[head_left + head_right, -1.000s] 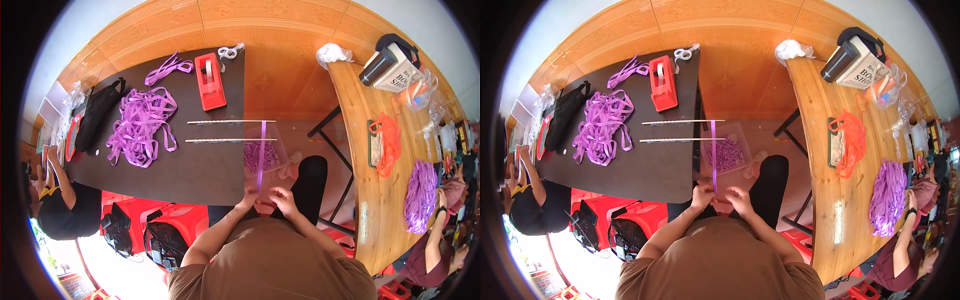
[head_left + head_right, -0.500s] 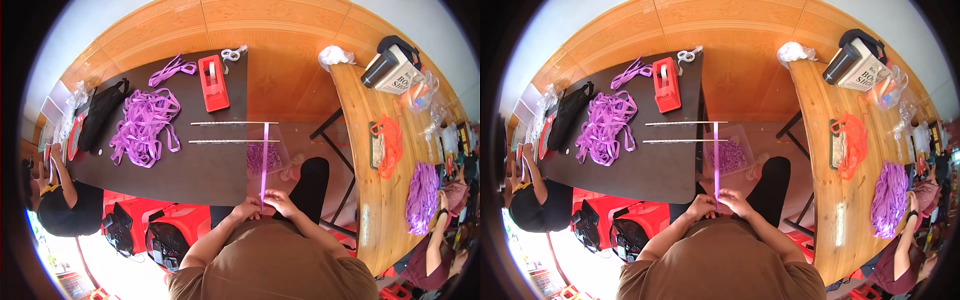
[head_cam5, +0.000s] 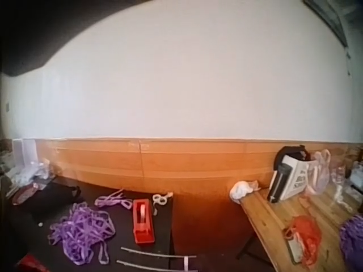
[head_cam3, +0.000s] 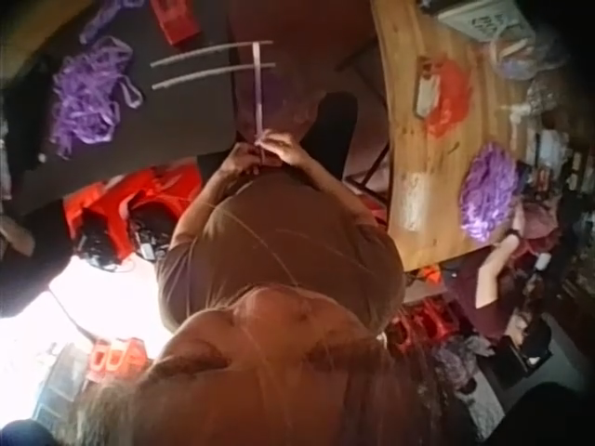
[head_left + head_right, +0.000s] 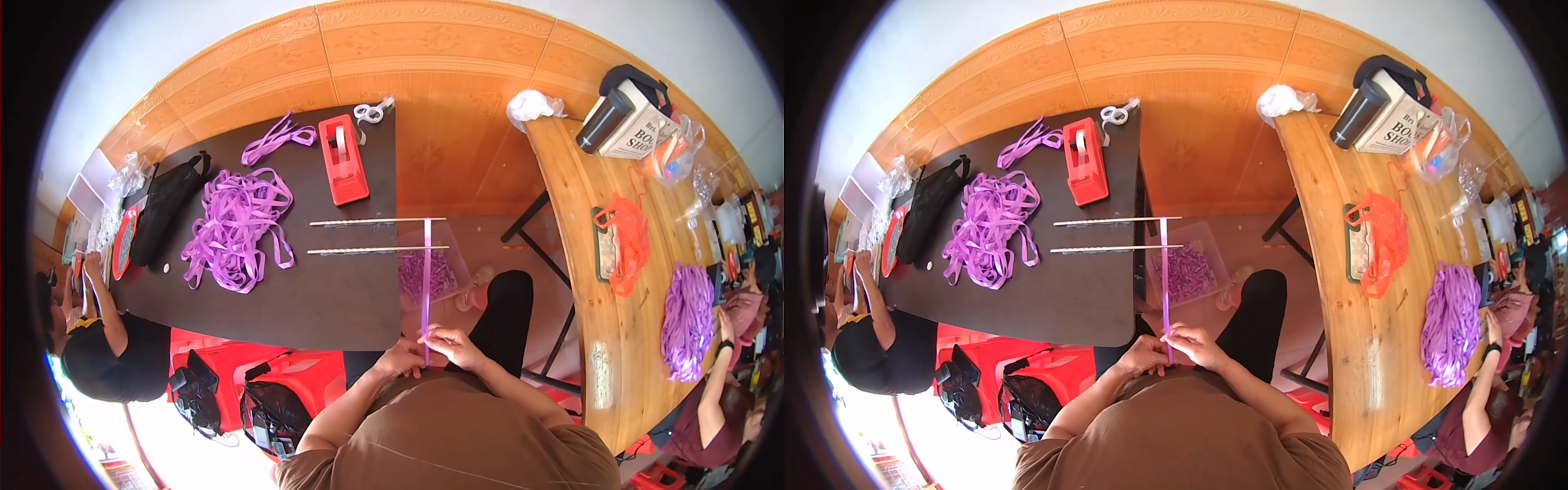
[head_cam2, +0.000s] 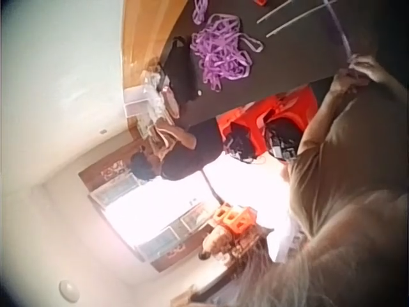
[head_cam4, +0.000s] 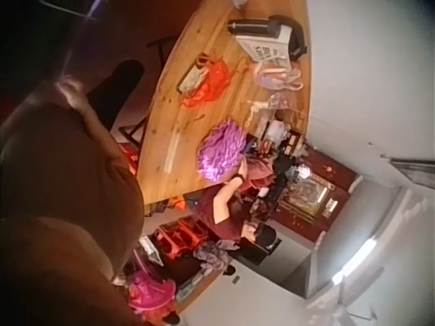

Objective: Using a jig and tape to create ribbon bows.

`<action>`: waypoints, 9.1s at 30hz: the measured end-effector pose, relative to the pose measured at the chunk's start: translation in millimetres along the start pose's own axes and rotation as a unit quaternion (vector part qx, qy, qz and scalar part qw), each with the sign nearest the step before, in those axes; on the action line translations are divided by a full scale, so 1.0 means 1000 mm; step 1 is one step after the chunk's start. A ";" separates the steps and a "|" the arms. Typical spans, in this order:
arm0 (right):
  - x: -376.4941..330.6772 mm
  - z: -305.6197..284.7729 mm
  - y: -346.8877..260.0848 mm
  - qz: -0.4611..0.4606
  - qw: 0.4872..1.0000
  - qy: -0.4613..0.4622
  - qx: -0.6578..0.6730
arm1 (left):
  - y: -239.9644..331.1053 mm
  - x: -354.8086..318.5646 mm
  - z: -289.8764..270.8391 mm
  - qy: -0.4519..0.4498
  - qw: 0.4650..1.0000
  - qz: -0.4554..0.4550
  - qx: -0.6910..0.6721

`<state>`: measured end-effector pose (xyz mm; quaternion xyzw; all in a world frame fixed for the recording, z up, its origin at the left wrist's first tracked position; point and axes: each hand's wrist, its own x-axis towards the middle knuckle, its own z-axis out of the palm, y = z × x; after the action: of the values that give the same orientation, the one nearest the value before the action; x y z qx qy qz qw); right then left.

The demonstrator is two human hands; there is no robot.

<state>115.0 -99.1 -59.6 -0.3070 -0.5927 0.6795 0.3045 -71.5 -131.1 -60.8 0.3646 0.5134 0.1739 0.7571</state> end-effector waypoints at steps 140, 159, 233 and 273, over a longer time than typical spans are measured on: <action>0.063 -0.004 -0.147 -0.503 0.665 0.153 -0.531 | 0.098 -0.083 0.054 -0.020 0.915 0.349 -0.202; 0.224 -0.093 -0.180 0.040 0.993 0.069 0.083 | 0.091 0.040 0.024 0.113 0.915 0.288 -0.259; 0.133 -0.034 -0.198 -0.319 0.887 0.117 -0.311 | 0.064 0.013 0.038 0.177 0.907 0.320 -0.211; 0.107 -0.040 -0.100 -0.063 0.984 0.145 0.083 | 0.154 0.058 0.024 0.203 0.779 0.401 -0.437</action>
<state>84.5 20.0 29.5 -0.3380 -0.5023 0.6542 0.4533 -8.7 0.2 19.1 0.1238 0.3316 0.7374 0.5753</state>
